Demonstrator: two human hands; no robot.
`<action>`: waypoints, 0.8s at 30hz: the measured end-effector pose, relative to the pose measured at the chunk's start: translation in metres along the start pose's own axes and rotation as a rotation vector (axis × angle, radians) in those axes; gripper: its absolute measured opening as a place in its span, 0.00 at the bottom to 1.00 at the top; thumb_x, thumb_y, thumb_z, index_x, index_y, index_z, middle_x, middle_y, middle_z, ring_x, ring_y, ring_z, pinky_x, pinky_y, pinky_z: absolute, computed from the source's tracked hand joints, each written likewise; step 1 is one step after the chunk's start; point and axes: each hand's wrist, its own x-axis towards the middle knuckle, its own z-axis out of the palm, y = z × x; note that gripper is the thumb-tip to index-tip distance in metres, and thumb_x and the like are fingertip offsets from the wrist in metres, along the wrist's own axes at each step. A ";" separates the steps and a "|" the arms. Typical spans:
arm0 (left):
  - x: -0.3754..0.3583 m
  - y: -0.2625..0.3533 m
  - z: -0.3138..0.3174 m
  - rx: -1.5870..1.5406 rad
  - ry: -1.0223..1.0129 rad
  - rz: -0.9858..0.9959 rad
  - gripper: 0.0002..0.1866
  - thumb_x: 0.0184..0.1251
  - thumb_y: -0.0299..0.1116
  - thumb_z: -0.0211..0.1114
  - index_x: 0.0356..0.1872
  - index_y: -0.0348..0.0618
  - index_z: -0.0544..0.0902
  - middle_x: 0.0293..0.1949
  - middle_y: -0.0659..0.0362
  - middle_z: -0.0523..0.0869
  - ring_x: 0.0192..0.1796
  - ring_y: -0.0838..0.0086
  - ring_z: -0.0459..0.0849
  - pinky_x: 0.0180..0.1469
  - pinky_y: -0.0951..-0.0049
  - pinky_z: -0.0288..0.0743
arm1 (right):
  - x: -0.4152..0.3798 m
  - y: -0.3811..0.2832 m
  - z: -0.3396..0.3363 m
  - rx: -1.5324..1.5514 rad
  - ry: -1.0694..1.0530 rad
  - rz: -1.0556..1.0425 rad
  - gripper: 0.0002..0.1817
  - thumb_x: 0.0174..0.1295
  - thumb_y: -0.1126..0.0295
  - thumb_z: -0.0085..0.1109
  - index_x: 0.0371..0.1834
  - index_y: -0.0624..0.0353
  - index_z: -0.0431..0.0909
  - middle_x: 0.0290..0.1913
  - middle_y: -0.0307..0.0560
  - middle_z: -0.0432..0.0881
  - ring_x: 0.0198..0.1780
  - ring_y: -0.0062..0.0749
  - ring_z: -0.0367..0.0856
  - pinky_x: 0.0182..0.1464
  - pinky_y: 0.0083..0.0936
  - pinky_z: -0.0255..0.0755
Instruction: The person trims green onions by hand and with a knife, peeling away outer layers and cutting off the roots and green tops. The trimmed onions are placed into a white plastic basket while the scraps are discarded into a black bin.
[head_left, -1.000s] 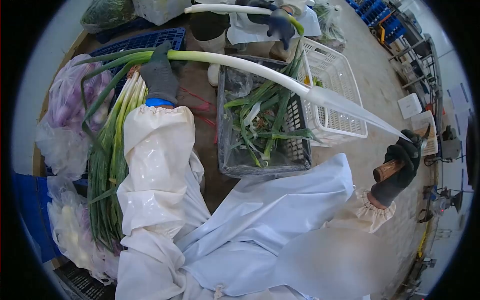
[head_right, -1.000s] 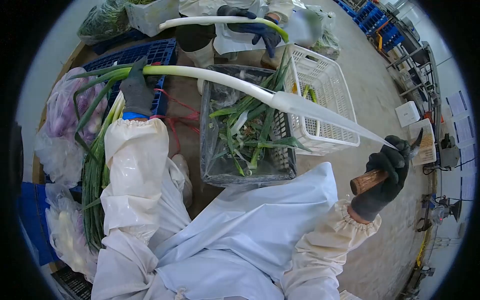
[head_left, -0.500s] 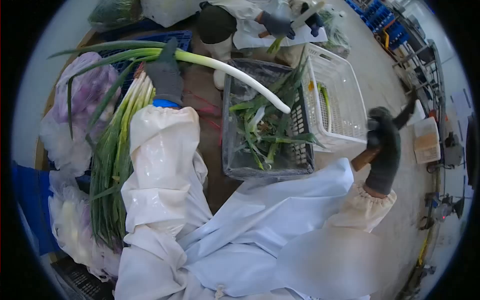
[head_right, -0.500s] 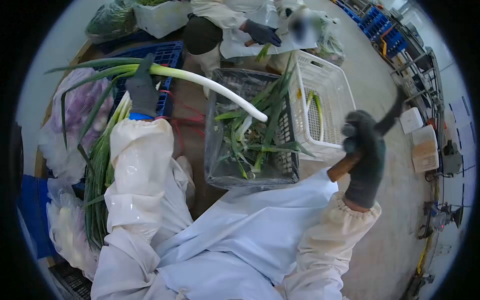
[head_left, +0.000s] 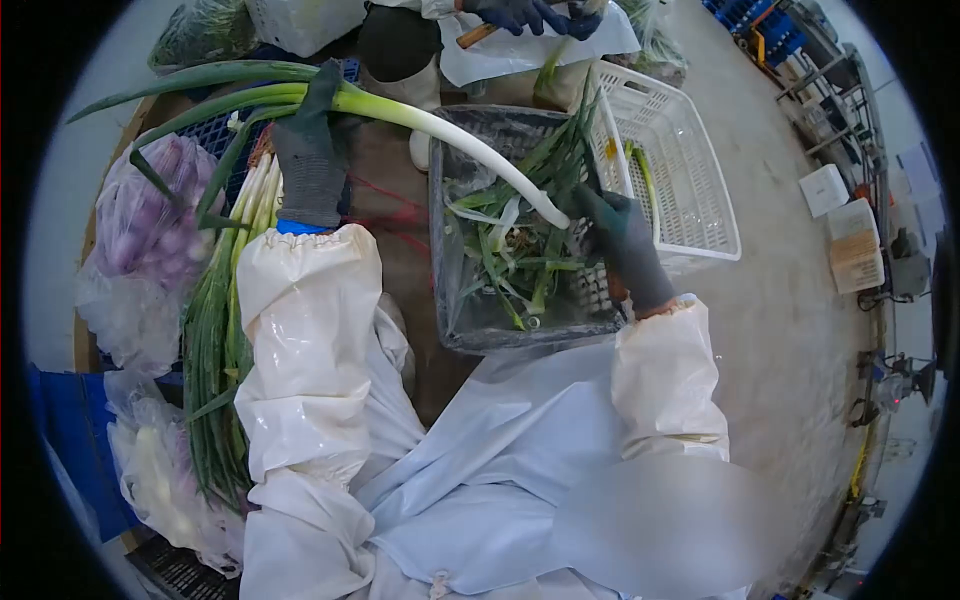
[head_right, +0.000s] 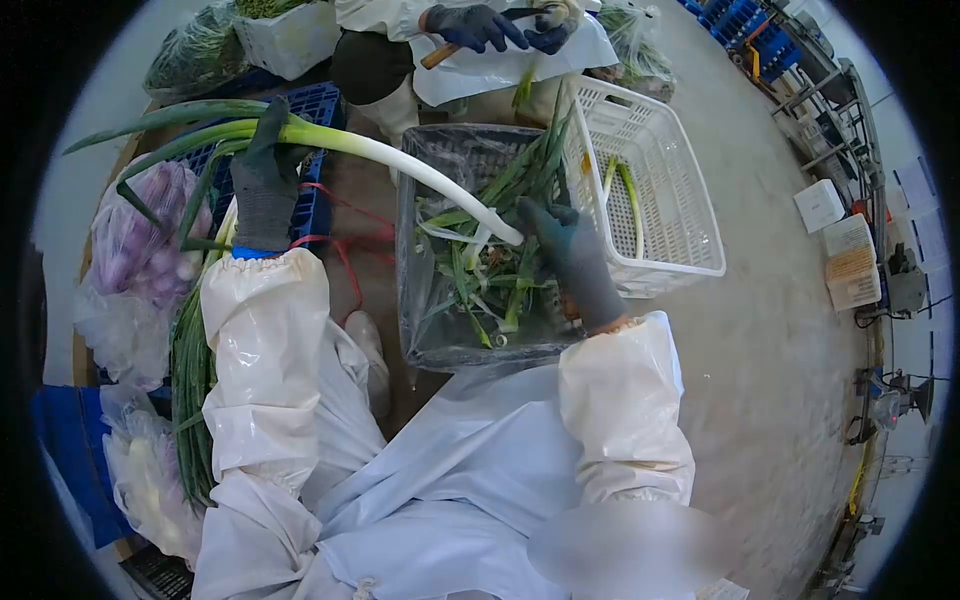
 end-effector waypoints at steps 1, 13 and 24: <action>0.001 -0.003 -0.002 0.026 -0.015 0.015 0.22 0.65 0.19 0.62 0.59 0.47 0.79 0.45 0.56 0.81 0.45 0.73 0.82 0.49 0.73 0.83 | 0.003 0.003 0.004 0.037 -0.036 0.005 0.20 0.63 0.57 0.60 0.41 0.67 0.83 0.26 0.39 0.80 0.21 0.19 0.73 0.24 0.19 0.67; -0.005 0.022 0.016 -0.418 0.073 -0.174 0.10 0.73 0.33 0.59 0.46 0.35 0.79 0.38 0.56 0.84 0.37 0.72 0.83 0.37 0.77 0.79 | -0.006 0.012 0.011 -0.395 -0.294 -0.535 0.15 0.57 0.58 0.64 0.28 0.61 0.82 0.21 0.38 0.75 0.19 0.19 0.71 0.22 0.19 0.62; -0.010 -0.002 0.001 -0.435 -0.053 -0.225 0.19 0.71 0.43 0.62 0.46 0.34 0.74 0.33 0.57 0.77 0.37 0.69 0.78 0.48 0.67 0.77 | -0.019 0.020 0.050 0.068 -0.232 0.008 0.10 0.55 0.66 0.63 0.31 0.62 0.84 0.20 0.39 0.77 0.20 0.20 0.75 0.21 0.18 0.64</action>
